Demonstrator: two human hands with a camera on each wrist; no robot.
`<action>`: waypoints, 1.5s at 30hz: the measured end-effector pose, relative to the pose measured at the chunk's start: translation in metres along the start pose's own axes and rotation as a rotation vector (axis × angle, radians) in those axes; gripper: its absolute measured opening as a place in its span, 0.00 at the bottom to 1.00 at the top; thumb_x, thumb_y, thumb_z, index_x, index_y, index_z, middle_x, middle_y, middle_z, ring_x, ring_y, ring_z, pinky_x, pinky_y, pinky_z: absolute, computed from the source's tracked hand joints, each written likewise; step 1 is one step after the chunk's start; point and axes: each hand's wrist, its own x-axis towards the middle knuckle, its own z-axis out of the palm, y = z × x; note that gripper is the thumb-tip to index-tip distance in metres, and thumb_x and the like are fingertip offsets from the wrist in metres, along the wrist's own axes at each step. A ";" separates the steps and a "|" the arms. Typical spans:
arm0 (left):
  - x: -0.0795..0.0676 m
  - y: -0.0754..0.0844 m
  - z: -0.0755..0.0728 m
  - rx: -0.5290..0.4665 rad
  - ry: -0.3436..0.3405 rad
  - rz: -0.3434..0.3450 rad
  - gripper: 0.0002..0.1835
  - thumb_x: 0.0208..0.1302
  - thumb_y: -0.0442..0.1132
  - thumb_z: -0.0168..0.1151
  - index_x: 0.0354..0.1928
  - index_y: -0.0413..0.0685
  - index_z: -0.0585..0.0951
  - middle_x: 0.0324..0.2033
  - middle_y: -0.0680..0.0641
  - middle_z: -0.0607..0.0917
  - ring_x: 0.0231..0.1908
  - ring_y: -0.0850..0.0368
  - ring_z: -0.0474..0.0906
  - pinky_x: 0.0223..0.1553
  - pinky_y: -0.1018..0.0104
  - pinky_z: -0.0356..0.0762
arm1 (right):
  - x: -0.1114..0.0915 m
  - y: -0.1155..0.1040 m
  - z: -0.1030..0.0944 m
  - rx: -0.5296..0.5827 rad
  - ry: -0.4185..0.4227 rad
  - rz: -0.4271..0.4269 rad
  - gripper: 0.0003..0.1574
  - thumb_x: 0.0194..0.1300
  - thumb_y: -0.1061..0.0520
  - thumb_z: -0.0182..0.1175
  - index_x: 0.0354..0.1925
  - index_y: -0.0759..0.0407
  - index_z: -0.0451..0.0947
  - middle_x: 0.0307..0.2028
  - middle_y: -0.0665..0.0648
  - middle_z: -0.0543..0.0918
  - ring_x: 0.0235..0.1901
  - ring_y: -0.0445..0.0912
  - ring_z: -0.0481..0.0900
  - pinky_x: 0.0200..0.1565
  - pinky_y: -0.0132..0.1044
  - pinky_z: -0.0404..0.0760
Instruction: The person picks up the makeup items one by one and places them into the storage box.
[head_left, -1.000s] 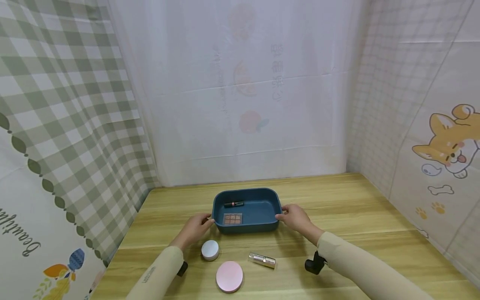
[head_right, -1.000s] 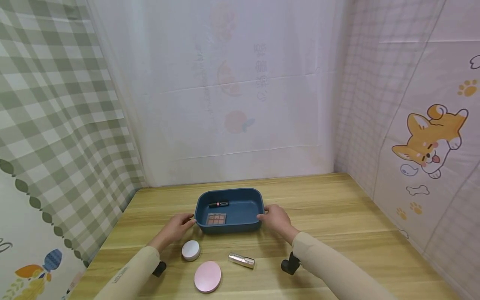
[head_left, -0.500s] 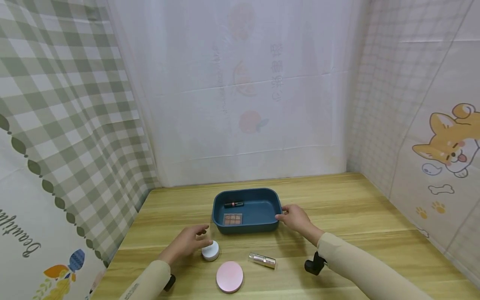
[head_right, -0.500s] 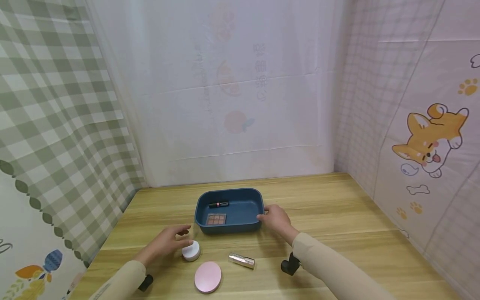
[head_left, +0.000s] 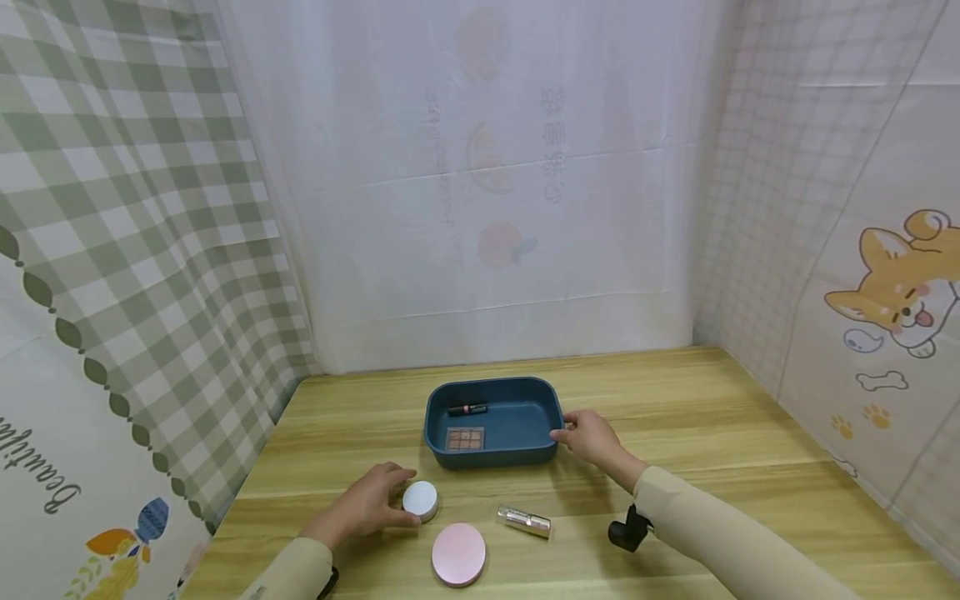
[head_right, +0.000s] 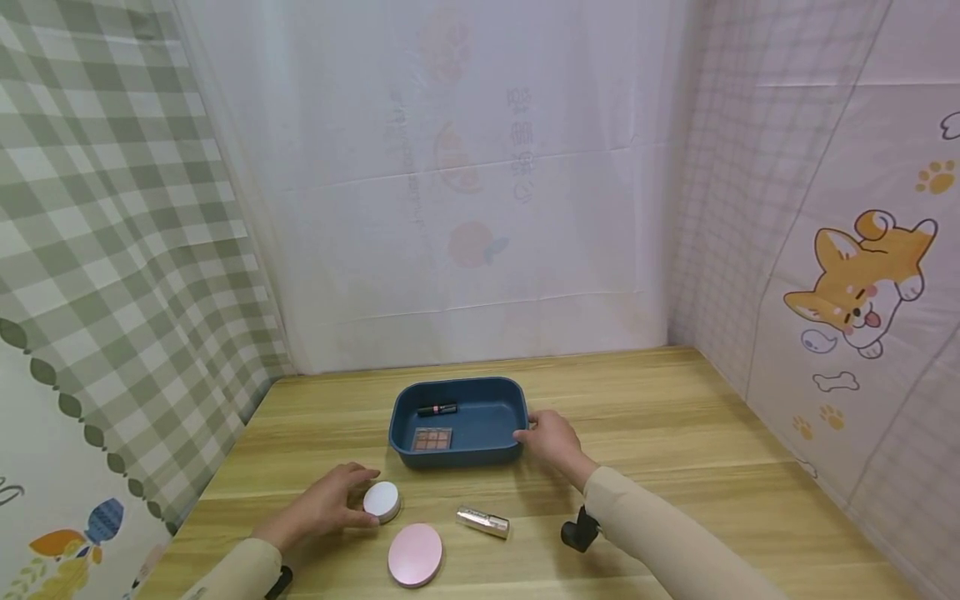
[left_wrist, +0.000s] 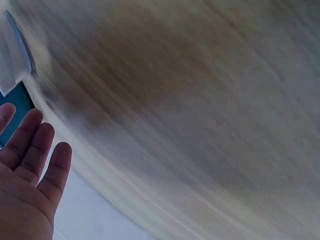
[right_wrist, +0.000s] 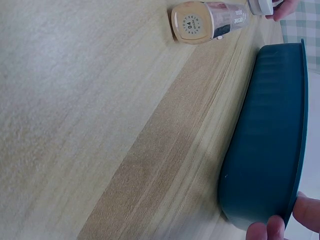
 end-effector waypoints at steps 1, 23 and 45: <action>0.000 0.000 0.001 0.001 0.001 0.007 0.42 0.48 0.54 0.79 0.60 0.32 0.77 0.51 0.39 0.78 0.53 0.40 0.74 0.55 0.40 0.72 | 0.000 0.000 0.000 -0.002 0.002 0.002 0.29 0.67 0.57 0.64 0.58 0.76 0.74 0.30 0.55 0.83 0.29 0.44 0.79 0.38 0.44 0.79; 0.009 0.003 0.010 0.085 0.033 0.060 0.31 0.47 0.51 0.80 0.49 0.40 0.82 0.45 0.48 0.78 0.46 0.51 0.74 0.46 0.56 0.76 | -0.001 -0.001 0.001 0.023 0.003 -0.009 0.28 0.66 0.58 0.65 0.58 0.76 0.74 0.31 0.57 0.84 0.29 0.45 0.78 0.35 0.42 0.77; 0.030 0.025 -0.032 0.024 0.130 0.024 0.33 0.48 0.47 0.81 0.52 0.35 0.81 0.51 0.40 0.78 0.51 0.42 0.74 0.49 0.45 0.76 | 0.001 0.003 0.003 0.048 0.001 -0.007 0.29 0.67 0.58 0.63 0.60 0.76 0.73 0.28 0.59 0.82 0.25 0.45 0.74 0.30 0.38 0.71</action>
